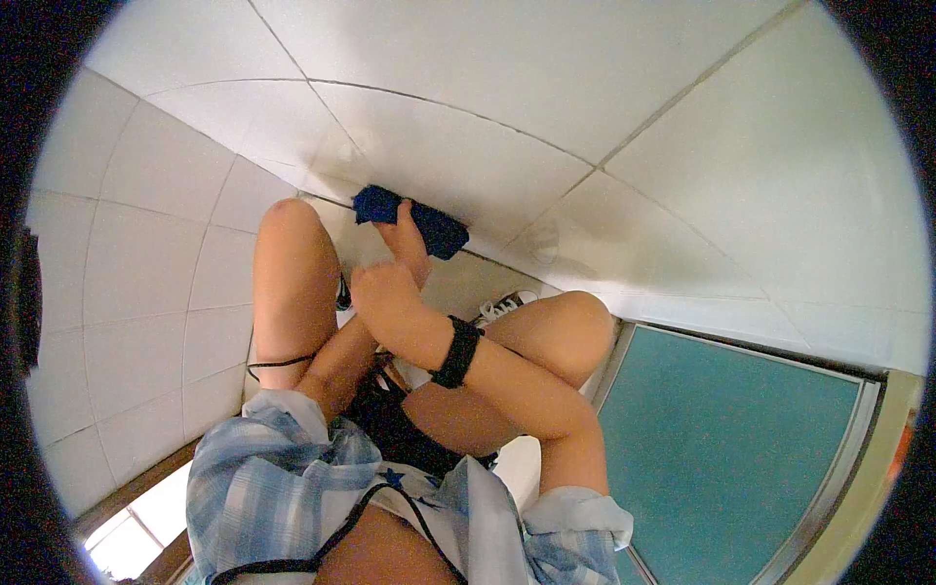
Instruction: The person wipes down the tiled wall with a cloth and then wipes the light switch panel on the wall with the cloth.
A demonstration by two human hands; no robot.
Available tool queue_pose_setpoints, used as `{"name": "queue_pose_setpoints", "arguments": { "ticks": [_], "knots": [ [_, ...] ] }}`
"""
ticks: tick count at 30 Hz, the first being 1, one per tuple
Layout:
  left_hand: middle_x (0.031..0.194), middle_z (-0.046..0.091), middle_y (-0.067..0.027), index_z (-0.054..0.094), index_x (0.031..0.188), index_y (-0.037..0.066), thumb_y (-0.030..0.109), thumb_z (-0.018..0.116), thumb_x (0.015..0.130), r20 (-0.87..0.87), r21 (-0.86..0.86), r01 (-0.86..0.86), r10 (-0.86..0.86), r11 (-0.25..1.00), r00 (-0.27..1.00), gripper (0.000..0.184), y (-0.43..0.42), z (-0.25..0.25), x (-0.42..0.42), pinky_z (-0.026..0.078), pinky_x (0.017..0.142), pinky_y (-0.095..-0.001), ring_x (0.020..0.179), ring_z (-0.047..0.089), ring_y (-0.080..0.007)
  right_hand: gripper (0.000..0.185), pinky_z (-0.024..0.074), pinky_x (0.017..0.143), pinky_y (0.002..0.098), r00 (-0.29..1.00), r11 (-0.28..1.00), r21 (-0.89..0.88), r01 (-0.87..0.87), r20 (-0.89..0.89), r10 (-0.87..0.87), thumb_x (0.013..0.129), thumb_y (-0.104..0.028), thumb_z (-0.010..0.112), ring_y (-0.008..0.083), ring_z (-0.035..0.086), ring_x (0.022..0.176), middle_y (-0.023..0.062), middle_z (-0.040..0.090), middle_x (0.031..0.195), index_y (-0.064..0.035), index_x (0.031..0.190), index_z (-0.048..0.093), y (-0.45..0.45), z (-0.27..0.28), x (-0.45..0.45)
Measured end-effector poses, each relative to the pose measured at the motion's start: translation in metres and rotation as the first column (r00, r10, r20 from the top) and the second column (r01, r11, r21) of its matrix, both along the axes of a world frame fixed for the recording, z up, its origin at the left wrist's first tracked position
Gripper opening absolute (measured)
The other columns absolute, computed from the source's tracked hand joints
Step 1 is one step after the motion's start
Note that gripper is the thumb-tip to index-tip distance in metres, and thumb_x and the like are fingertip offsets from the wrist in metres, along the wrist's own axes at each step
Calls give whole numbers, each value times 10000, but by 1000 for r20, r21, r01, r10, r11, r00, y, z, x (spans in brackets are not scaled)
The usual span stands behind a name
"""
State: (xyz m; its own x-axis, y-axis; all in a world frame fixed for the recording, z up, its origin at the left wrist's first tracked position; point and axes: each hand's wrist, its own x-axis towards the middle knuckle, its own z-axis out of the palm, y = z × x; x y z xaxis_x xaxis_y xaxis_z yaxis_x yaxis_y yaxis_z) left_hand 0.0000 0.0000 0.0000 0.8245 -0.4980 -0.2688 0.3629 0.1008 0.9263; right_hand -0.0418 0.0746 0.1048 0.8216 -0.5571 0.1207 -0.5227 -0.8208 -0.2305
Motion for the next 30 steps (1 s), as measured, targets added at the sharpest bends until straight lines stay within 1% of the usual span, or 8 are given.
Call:
{"name": "queue_pose_setpoints", "arguments": {
  "ticks": [3, 5, 6, 10, 15, 21, 26, 30],
  "knots": [
    [1211, 508, -136, 381, 1263, 18, 269, 642, 816, 240, 58, -110, 93, 992, 966, 575, 28, 30, -5, 327, 972, -338, 1080, 489, -276, 159, 484, 500, 339, 974, 973, -33, -228, -7, 228, 727, -237, 635, 240, 604, 552, 29, 594, 619, -90, 729, 574, 7, 28, 5],
    [1168, 532, -146, 431, 1210, 5, 241, 626, 823, 331, 378, 79, -214, 923, 919, 494, 45, 36, -11, 332, 968, -344, 1058, 500, -280, 171, 451, 454, 341, 902, 983, -72, -171, 389, 186, 744, -237, 627, 245, 575, 516, 49, 570, 590, -98, 687, 545, 7, 51, 7],
    [1105, 561, -162, 462, 1169, 0, 223, 622, 820, 263, 673, 210, -494, 710, 828, 444, 54, 86, -19, 337, 963, -350, 1032, 517, -274, 171, 451, 454, 341, 904, 981, -87, -175, 381, 195, 744, -237, 627, 245, 575, 516, 49, 570, 590, -98, 687, 545, 2, 55, 4],
    [1087, 572, -165, 469, 1160, -1, 216, 632, 803, 511, 430, 482, -646, 763, 567, 448, 69, 71, -15, 359, 935, -353, 1016, 530, -288, 186, 429, 441, 344, 868, 986, -93, -136, 470, 164, 756, -215, 625, 255, 555, 507, 70, 553, 581, -96, 659, 520, -9, 62, 2],
    [1064, 586, -168, 478, 1148, -2, 208, 645, 782, 594, 310, 724, -721, 616, 358, 454, 85, 80, 18, 388, 898, -357, 996, 547, -305, 181, 425, 442, 343, 772, 980, -169, -102, 608, 185, 753, -191, 630, 255, 552, 500, 72, 548, 576, -89, 655, 516, -15, 69, 7],
    [1037, 603, -173, 488, 1134, -2, 198, 659, 756, 655, 304, 754, -702, 583, 279, 461, 84, 94, 6, 422, 855, -362, 971, 567, -325, 121, 425, 451, 326, 787, 991, -131, -37, 607, 110, 756, -159, 631, 249, 546, 493, 69, 560, 583, -70, 704, 568, -34, 72, -51],
    [961, 611, -181, 509, 1066, 8, 156, 663, 710, 607, 290, 777, -736, 558, 302, 415, 78, 154, 35, 452, 771, -348, 881, 594, -314, 60, 466, 529, 332, 520, 997, 77, -10, 852, -61, 775, -98, 614, 268, 598, 601, 115, 608, 712, -45, 800, 601, -38, 89, -58],
    [913, 608, -177, 507, 1062, 10, 138, 653, 683, 533, 501, 774, -843, 388, 77, 426, 83, 197, 48, 462, 722, -355, 838, 601, -304, 110, 493, 604, 324, 482, 990, -135, 39, 871, 100, 759, -15, 592, 265, 609, 684, 113, 622, 804, -26, 867, 607, -32, 94, -67]
  ]
}}
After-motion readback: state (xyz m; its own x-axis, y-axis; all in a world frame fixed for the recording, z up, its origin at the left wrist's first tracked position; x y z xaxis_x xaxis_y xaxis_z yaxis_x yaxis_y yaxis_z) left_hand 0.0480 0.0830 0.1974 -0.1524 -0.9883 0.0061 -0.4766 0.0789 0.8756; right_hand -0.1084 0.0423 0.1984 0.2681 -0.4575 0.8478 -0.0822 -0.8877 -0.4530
